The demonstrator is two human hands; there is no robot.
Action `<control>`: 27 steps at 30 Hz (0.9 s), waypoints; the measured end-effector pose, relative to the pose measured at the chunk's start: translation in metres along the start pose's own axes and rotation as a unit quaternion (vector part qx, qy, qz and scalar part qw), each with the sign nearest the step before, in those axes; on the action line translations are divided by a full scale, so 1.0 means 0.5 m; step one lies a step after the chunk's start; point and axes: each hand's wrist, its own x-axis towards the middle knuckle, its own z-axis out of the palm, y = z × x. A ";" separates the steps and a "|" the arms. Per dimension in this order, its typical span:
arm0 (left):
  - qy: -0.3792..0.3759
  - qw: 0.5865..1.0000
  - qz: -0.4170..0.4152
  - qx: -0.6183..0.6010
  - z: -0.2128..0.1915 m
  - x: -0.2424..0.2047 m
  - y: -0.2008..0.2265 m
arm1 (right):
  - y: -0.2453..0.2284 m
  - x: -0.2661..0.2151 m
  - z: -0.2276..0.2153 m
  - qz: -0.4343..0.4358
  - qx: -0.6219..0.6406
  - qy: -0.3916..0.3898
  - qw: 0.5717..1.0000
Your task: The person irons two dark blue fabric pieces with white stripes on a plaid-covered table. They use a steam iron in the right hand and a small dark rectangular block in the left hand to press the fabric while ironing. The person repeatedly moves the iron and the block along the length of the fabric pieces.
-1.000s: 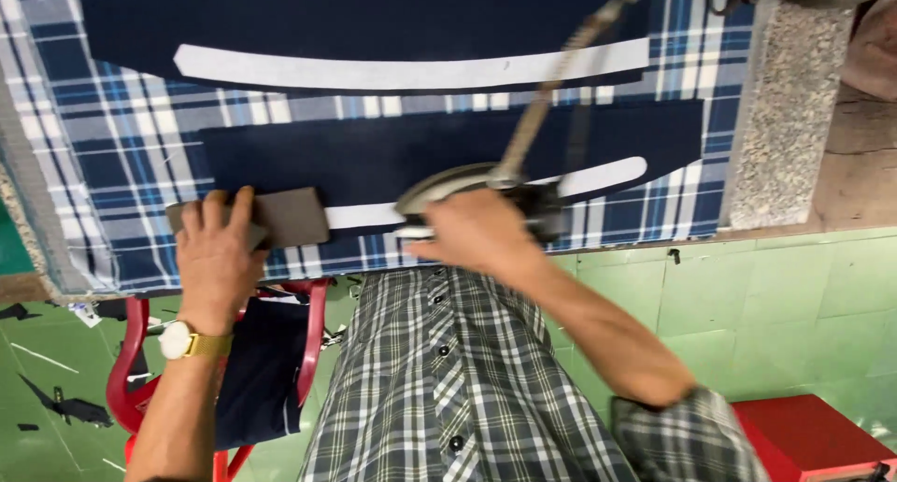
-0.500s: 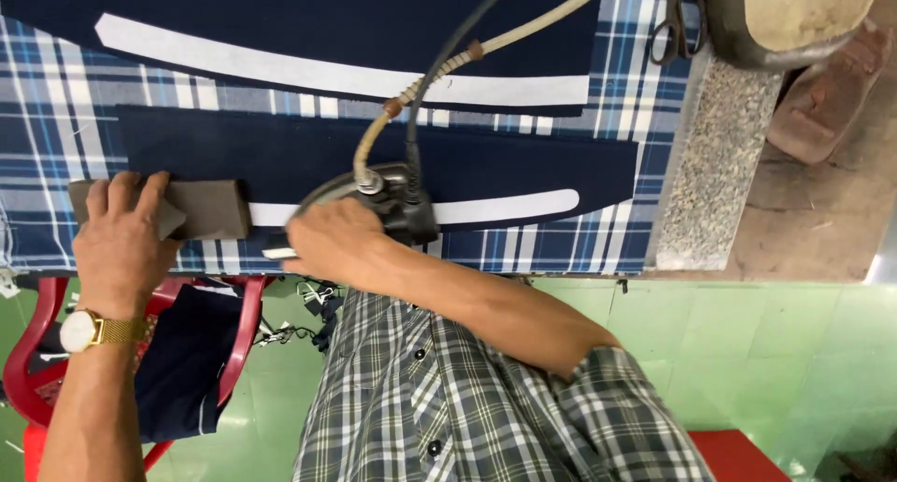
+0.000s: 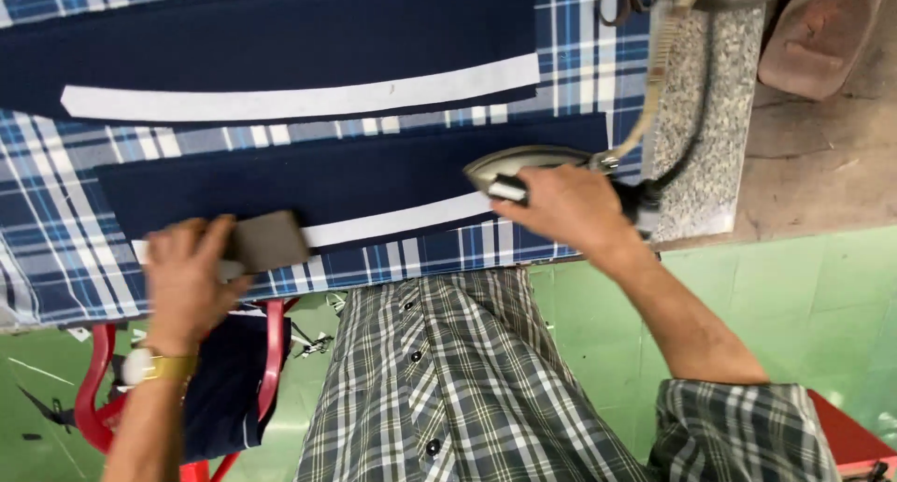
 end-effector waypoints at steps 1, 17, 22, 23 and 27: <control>0.000 1.000 0.005 0.002 0.001 0.032 0.053 | 0.010 -0.013 -0.015 0.003 0.004 0.001 1.000; 0.063 0.965 0.160 -0.196 -0.021 0.259 0.429 | 0.073 -0.053 -0.036 0.112 0.157 0.098 0.976; 0.034 0.971 0.101 -0.216 -0.012 0.161 0.229 | 0.097 -0.029 0.002 0.163 0.172 0.096 0.967; 0.037 0.980 0.040 -0.191 -0.006 0.131 0.177 | 0.112 -0.014 0.017 0.179 0.181 0.105 0.961; 0.128 0.960 -0.195 -0.156 0.057 0.024 -0.031 | -0.020 0.014 -0.010 0.172 0.174 0.137 0.960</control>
